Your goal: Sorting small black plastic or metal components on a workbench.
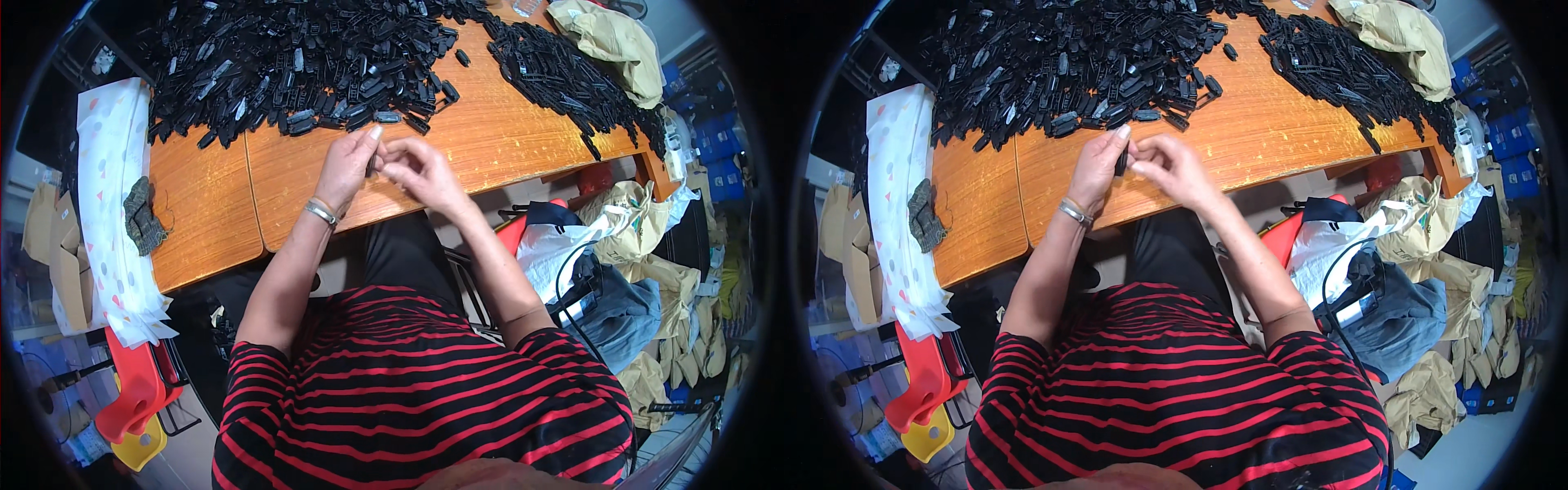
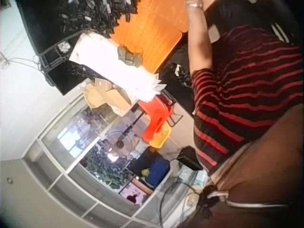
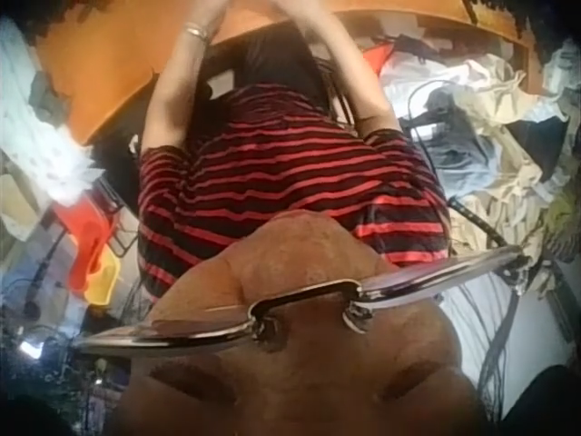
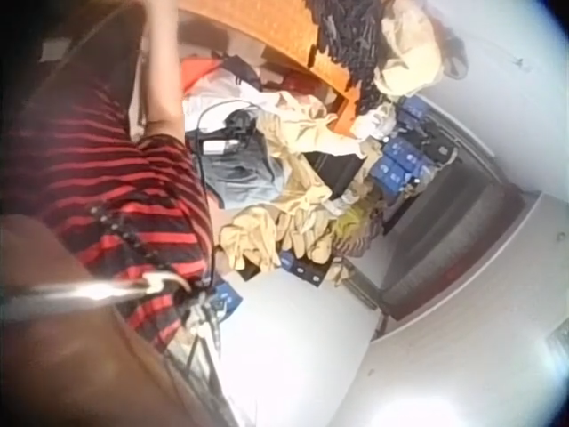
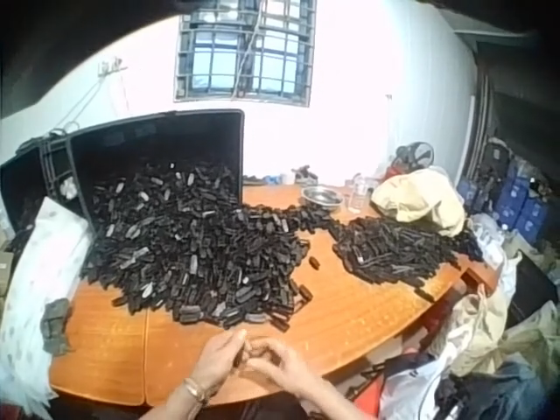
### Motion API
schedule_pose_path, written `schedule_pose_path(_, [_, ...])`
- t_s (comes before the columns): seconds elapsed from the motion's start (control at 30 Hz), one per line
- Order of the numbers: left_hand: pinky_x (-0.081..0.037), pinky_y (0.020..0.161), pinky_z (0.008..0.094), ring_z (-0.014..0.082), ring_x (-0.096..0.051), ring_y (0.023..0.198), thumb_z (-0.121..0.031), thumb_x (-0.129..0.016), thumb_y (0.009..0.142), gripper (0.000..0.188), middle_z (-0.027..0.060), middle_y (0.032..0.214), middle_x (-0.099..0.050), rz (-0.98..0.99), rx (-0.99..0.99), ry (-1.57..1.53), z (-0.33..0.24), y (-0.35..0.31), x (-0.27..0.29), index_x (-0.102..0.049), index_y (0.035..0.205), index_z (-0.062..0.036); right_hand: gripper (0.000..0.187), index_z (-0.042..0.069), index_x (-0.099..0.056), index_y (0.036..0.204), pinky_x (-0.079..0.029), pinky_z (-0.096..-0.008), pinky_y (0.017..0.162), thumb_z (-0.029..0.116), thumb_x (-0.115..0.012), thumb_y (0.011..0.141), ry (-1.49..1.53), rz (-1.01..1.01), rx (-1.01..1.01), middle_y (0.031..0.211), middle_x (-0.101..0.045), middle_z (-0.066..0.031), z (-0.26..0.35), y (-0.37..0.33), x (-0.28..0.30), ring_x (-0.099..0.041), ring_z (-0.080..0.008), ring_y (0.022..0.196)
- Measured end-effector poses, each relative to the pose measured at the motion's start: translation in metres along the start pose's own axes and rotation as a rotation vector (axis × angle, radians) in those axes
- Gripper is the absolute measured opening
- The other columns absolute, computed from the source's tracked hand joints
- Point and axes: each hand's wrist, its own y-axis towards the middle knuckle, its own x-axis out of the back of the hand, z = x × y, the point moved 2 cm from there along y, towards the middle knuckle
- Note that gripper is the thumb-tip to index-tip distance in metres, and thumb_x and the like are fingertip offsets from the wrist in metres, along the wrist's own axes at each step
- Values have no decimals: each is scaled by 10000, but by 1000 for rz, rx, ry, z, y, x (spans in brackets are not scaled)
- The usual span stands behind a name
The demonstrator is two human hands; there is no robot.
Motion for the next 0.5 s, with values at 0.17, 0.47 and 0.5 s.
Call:
schedule_pose_path(0.17, [-492, 654, 392, 304, -632, 765, -176, -668, 794, 129, 110, 820, -640, -240, -541, 1064, -25, 25, -18, -609, 867, -88, 166, 45, -669, 933, -512, -350, 660, 95, -689, 776, -683, -441, 192, 872, -616, -124, -1, 33, 44, -631, -266, 756])
schedule_pose_path(0.47, [-513, 685, 382, 276, -626, 805, -174, -698, 776, 173, 83, 890, -612, -236, -461, 1371, -9, 43, -11, -654, 924, -96, 130, 57, -665, 855, -504, -411, 753, 87, -577, 765, -1095, -172, 222, 919, -583, -148, -8, 85, 35, -612, -318, 891])
schedule_pose_path(0.5, [-512, 677, 387, 280, -623, 796, -176, -698, 778, 167, 84, 903, -602, -226, -461, 1366, -11, 40, -10, -654, 918, -95, 126, 53, -664, 850, -504, -408, 753, 80, -574, 765, -1098, -165, 254, 923, -583, -148, -7, 84, 36, -608, -315, 893])
